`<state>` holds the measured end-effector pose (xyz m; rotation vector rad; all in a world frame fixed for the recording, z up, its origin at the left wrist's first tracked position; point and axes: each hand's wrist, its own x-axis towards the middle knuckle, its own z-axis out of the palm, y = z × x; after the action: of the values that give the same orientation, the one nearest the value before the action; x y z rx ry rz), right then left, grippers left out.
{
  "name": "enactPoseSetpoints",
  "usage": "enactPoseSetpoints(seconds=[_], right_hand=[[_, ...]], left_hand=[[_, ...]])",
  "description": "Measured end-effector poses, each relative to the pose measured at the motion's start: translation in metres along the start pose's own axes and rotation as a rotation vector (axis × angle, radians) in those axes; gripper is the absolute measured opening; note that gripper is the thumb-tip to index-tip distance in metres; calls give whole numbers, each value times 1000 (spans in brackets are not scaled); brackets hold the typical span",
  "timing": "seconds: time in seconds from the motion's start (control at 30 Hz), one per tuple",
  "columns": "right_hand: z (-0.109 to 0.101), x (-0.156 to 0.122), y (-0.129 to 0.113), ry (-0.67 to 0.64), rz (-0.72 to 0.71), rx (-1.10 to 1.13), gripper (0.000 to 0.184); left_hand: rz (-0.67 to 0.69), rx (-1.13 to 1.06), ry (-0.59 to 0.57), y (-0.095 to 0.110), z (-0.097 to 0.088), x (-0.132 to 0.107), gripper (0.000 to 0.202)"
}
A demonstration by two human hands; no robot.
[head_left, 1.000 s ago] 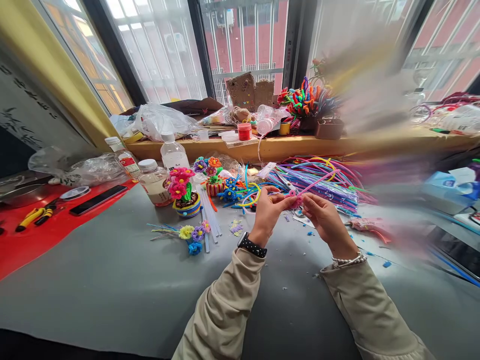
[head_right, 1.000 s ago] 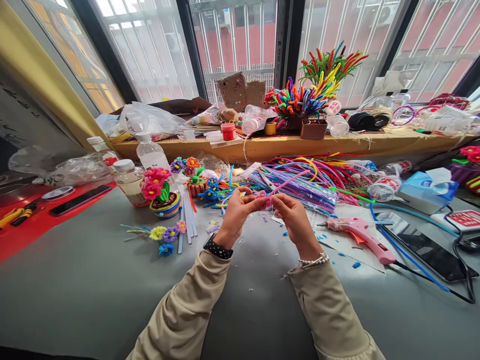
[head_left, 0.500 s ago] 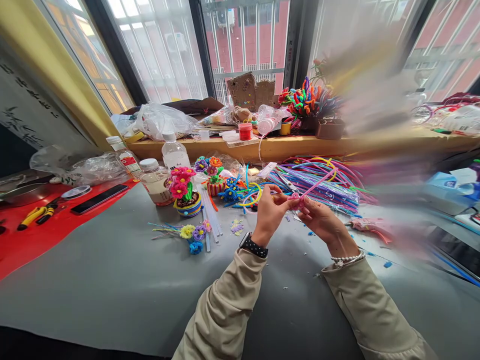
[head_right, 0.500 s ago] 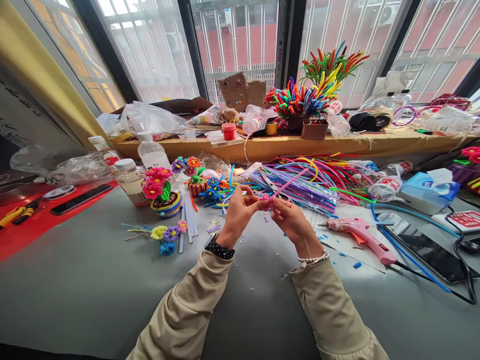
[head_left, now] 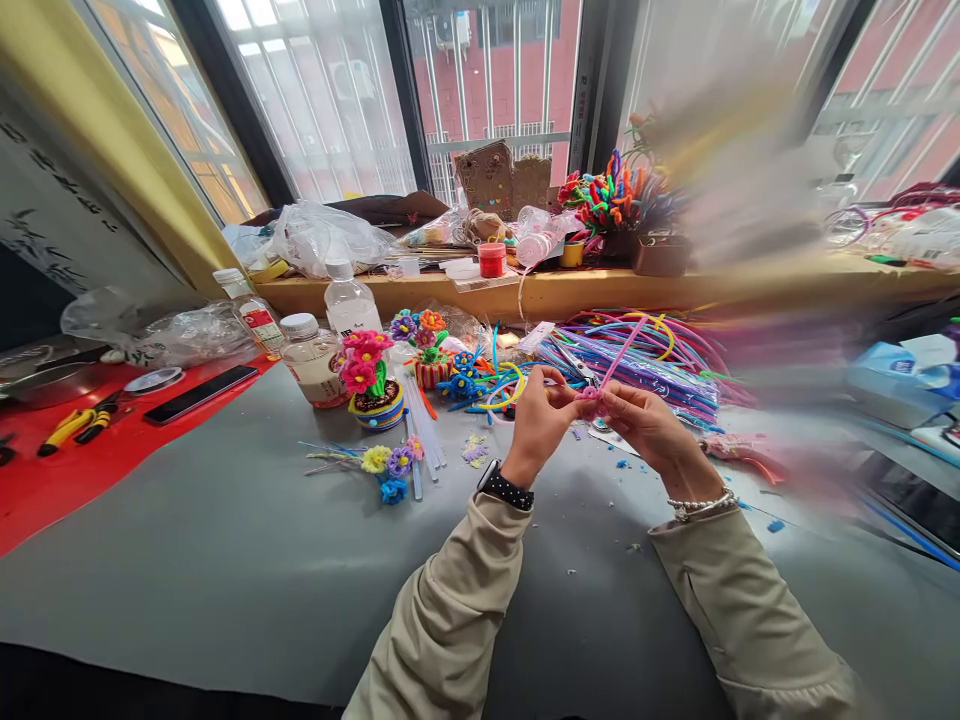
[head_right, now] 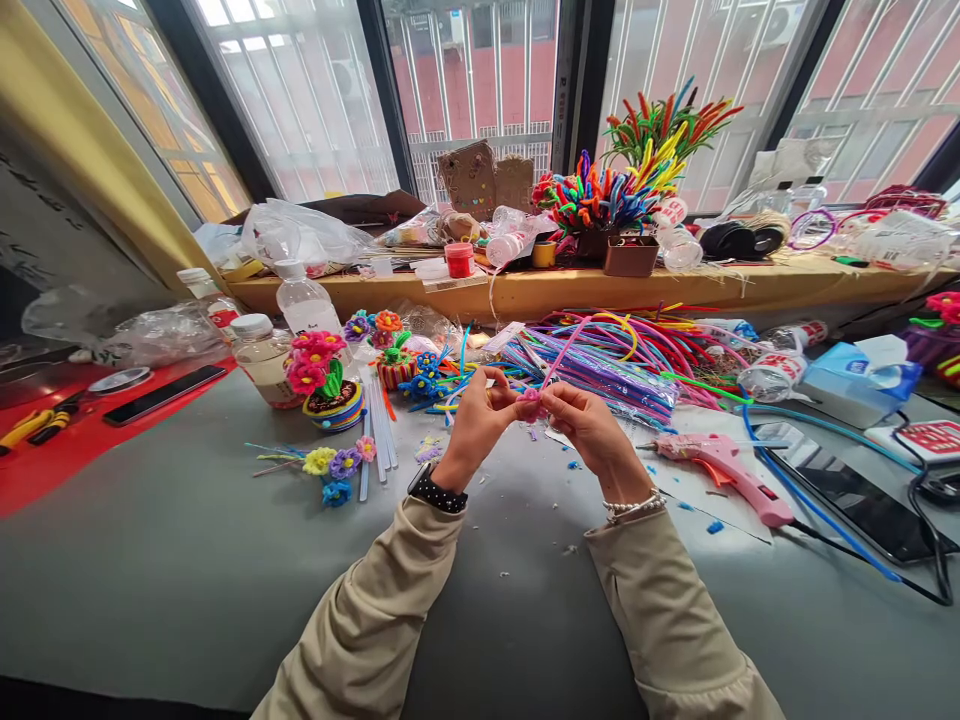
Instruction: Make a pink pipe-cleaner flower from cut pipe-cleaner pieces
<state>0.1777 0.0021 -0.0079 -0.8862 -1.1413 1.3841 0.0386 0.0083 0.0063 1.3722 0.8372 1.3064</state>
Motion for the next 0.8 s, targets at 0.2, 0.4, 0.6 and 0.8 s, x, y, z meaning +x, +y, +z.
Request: enactPoseSetpoints(seconds=[0.2,0.4,0.6,0.8], right_hand=[[3,-1,-3,12,-23,-24,19],[2,-1,-5,-2,-9,-45,21],[1,-1,-3,29,5,40,21],[2,-3,-4,198,-106,85,16]], left_hand=[[-19,-34,-15,-3,-2,2,44],[-29,-66,-14,-4,-3,4,46],[-137,-39,-103,-4,-8,6,50],[-241,-187,-100,3,-7,5,48]])
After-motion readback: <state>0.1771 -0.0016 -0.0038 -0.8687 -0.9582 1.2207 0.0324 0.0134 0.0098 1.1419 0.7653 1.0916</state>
